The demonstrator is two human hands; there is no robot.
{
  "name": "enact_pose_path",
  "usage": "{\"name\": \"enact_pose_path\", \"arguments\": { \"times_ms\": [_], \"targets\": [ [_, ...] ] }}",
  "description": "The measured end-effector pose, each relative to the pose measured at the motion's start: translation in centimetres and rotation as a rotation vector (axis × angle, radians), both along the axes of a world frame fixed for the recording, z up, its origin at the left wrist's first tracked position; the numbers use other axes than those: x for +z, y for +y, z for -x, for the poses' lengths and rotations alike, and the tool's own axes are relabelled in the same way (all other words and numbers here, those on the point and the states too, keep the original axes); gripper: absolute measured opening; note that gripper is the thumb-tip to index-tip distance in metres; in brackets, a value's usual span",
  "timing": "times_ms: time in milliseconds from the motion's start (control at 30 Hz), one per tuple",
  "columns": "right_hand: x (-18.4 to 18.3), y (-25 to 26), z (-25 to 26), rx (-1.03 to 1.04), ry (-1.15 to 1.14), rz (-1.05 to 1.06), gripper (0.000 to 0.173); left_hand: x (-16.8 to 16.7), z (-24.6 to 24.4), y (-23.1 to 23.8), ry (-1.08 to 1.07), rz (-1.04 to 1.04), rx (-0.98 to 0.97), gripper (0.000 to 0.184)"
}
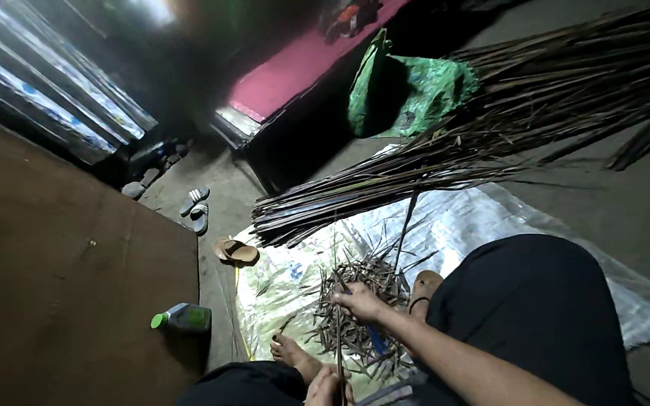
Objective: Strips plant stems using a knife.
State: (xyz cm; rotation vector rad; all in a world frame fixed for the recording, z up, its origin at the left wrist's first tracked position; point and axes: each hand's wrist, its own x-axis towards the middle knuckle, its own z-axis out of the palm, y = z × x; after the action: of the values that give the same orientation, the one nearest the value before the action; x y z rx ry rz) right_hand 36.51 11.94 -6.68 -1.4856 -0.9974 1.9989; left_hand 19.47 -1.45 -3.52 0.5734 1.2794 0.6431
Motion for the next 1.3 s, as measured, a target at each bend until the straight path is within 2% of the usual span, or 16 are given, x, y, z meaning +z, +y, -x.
{"name": "enact_pose_path", "arguments": {
  "times_ms": [67,167,300,400,500,633,867,1000,1167,1300],
  "targets": [
    [-0.1,-0.3,0.1,0.035,-0.004,0.013,0.017,-0.7,-0.5,1.8,0.073,-0.058,-0.006,0.032],
    [0.6,-1.2,0.7,0.103,-0.019,-0.024,0.025,-0.7,-1.7,4.5,0.156,-0.083,0.079,0.028],
    [-0.4,-2.3,0.0,0.142,-0.023,-0.19,0.036,-0.9,-1.8,5.0,0.071,-0.1,0.174,0.029],
    [-0.8,-2.8,-0.1,0.183,-0.007,-0.229,0.045,-1.3,-1.6,4.8,0.029,-0.129,0.222,0.026],
    [-0.1,-3.8,0.6,0.227,0.039,-0.271,0.042,-1.7,-1.4,4.7,0.013,-0.176,0.238,0.034],
    [-1.0,-4.7,1.7,0.213,0.024,-0.348,0.043,-1.9,-1.2,4.8,0.014,-0.13,0.301,0.037],
    [-1.8,-5.2,2.8,0.083,-0.093,-0.416,0.044,-1.9,-1.0,5.0,0.005,-0.091,0.269,0.039],
    [-1.9,-4.5,2.2,0.088,-0.055,-0.394,0.043,-2.0,-1.1,4.9,-0.017,-0.085,0.26,0.038],
    [-1.4,-3.6,1.2,0.099,0.111,-0.265,0.038,-1.7,-1.1,5.0,-0.066,-0.064,0.272,0.039],
    [-1.5,-3.2,1.2,0.039,0.093,-0.282,0.038,-1.8,-1.2,4.9,-0.077,-0.073,0.243,0.04]
  ]
}}
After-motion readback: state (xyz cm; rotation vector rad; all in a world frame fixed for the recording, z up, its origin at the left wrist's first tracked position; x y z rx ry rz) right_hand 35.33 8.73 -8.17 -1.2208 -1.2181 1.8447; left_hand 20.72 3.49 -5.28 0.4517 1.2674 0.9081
